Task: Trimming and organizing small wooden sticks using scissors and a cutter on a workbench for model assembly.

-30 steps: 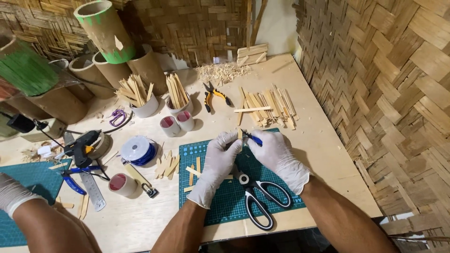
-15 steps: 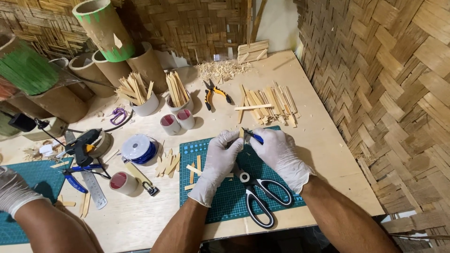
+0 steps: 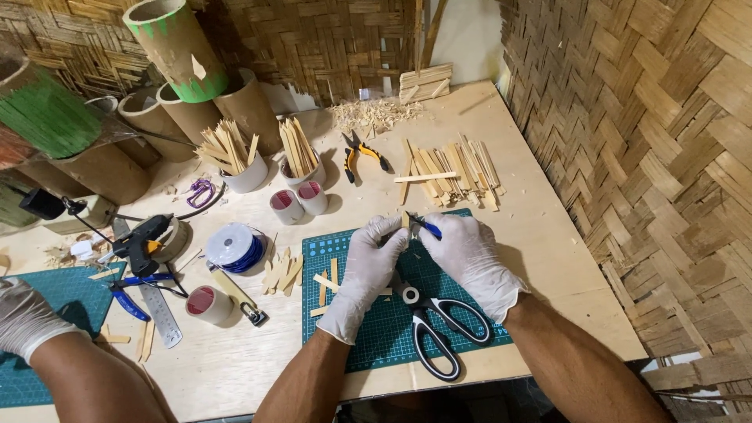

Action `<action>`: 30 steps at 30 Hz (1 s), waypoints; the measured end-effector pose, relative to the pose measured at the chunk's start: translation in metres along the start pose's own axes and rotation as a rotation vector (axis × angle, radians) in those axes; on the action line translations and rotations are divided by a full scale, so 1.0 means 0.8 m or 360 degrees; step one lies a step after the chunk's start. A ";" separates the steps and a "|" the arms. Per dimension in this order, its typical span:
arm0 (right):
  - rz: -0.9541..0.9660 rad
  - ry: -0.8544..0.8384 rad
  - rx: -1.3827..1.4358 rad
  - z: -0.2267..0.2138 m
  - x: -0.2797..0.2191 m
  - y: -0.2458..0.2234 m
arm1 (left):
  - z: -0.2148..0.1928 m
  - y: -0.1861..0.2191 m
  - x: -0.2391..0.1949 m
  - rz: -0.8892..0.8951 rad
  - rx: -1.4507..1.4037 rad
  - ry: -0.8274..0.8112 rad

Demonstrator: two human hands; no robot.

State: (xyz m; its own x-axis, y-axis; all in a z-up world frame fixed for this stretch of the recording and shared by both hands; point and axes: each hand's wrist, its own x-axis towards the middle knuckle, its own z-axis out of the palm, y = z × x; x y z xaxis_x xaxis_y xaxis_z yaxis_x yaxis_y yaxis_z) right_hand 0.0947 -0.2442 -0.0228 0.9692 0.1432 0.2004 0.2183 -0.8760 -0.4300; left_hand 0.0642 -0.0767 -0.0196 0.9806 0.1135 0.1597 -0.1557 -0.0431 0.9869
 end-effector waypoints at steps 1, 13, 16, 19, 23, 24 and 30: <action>0.0002 0.0001 0.0000 -0.001 -0.001 -0.001 | 0.002 0.000 0.000 0.0000 0.0000 -0.0003; -0.0005 -0.0033 0.0000 -0.011 -0.004 -0.009 | 0.002 -0.004 0.000 0.0056 -0.0016 0.0014; -0.0009 -0.0011 0.0014 -0.017 -0.006 -0.014 | 0.003 -0.004 0.000 0.0094 -0.0003 0.0010; 0.0057 -0.0034 -0.0025 -0.022 -0.006 -0.017 | 0.004 -0.012 0.000 0.0122 -0.0021 -0.0007; 0.0092 -0.0031 -0.0020 -0.027 -0.003 -0.023 | 0.006 -0.008 -0.002 0.0101 0.0020 -0.0006; 0.0117 -0.0055 -0.0028 -0.031 -0.003 -0.025 | 0.007 -0.006 -0.003 0.0041 0.0010 0.0004; 0.0147 -0.0001 -0.0027 0.000 0.009 -0.002 | 0.004 -0.018 -0.002 -0.0116 0.0001 0.0067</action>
State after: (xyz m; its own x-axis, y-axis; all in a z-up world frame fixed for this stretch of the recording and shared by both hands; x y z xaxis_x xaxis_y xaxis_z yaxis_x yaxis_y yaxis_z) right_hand 0.1015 -0.2420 -0.0210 0.9852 0.0615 0.1601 0.1259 -0.8933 -0.4315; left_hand 0.0656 -0.0794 -0.0339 0.9835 0.1582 0.0882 -0.0838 -0.0341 0.9959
